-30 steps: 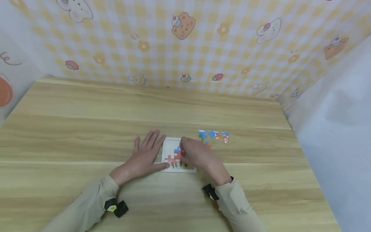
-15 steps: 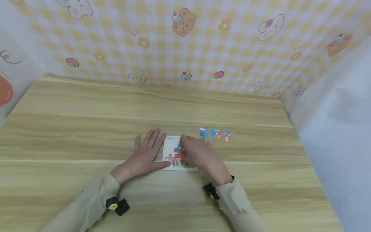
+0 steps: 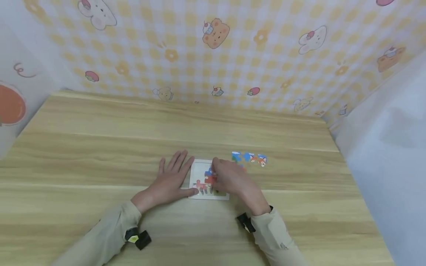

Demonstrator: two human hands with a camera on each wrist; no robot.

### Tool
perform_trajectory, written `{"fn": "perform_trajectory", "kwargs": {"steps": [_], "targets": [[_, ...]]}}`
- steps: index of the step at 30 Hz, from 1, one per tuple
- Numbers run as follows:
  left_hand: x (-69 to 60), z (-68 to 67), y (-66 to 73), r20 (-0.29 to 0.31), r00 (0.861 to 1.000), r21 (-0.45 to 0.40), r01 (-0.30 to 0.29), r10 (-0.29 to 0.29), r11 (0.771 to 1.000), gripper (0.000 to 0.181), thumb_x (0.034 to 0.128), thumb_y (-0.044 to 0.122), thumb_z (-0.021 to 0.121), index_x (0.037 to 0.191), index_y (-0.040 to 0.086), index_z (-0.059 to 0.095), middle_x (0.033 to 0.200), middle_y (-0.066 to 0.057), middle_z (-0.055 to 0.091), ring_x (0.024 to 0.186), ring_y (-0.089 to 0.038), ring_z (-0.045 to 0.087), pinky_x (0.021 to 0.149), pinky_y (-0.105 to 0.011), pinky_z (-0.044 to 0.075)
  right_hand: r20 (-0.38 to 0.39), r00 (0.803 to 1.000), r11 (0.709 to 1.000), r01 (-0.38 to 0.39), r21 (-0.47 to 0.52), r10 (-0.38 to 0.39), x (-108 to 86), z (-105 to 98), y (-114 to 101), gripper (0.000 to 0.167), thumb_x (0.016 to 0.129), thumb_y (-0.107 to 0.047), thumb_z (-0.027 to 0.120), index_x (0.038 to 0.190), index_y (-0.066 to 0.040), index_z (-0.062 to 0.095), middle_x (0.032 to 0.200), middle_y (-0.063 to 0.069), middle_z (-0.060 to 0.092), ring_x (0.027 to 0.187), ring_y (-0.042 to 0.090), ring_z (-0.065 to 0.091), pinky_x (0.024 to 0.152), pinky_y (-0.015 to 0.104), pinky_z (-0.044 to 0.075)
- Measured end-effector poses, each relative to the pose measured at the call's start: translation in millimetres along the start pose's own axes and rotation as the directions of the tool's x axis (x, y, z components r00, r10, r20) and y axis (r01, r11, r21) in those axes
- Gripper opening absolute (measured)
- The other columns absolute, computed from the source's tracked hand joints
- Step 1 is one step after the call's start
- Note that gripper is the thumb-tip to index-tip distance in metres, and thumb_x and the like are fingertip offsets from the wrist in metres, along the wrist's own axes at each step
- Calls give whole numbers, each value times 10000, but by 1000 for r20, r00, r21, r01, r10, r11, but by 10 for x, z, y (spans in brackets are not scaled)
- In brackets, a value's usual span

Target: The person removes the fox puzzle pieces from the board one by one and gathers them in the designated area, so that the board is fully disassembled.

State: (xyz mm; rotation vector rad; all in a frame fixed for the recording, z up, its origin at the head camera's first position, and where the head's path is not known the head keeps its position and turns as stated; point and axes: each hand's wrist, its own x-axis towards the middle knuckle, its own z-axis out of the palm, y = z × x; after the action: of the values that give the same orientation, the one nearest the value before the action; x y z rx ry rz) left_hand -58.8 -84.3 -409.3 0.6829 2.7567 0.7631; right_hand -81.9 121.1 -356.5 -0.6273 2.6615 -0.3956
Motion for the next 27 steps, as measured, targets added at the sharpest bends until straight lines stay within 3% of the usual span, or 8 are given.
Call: {"fn": "perform_trajectory", "kwargs": {"steps": [7,15,22,27], "targets": [[-18,16,-8,-3,1000,-15,0,0,1000,938,808,507,651,1474,24,201,1530,-205,40,1391,-352,-35,1006,-646,-68,-7,1000,999,10,43,-10,-19,-27,37,323,727,-66,746,982,-79,549,749,-29,535,614,139,485,517,246,423],[-18,19,-5,-8,1000,-9,-4,4,1000,942,799,512,659,1470,21,216,1529,-209,46,1390,-359,-26,1006,-652,-62,1,1000,998,-18,55,18,-68,-78,123,336,737,-141,781,971,-83,547,846,-8,607,706,132,546,593,265,451],[-11,36,-9,-7,1000,-1,-3,3,1000,947,801,524,651,1474,29,206,1530,-205,49,1391,-355,-25,1007,-652,-58,-13,999,995,-52,91,53,-107,-160,200,277,770,-57,718,1008,-63,578,612,-18,491,508,122,396,463,247,353],[-15,20,-8,-9,1000,-2,2,-2,1000,947,798,516,658,1474,29,206,1531,-202,50,1392,-352,-25,1008,-649,-60,-31,998,988,-57,141,62,-132,-209,253,296,764,-7,632,1049,-60,575,601,-14,457,510,115,373,477,250,333]]}}
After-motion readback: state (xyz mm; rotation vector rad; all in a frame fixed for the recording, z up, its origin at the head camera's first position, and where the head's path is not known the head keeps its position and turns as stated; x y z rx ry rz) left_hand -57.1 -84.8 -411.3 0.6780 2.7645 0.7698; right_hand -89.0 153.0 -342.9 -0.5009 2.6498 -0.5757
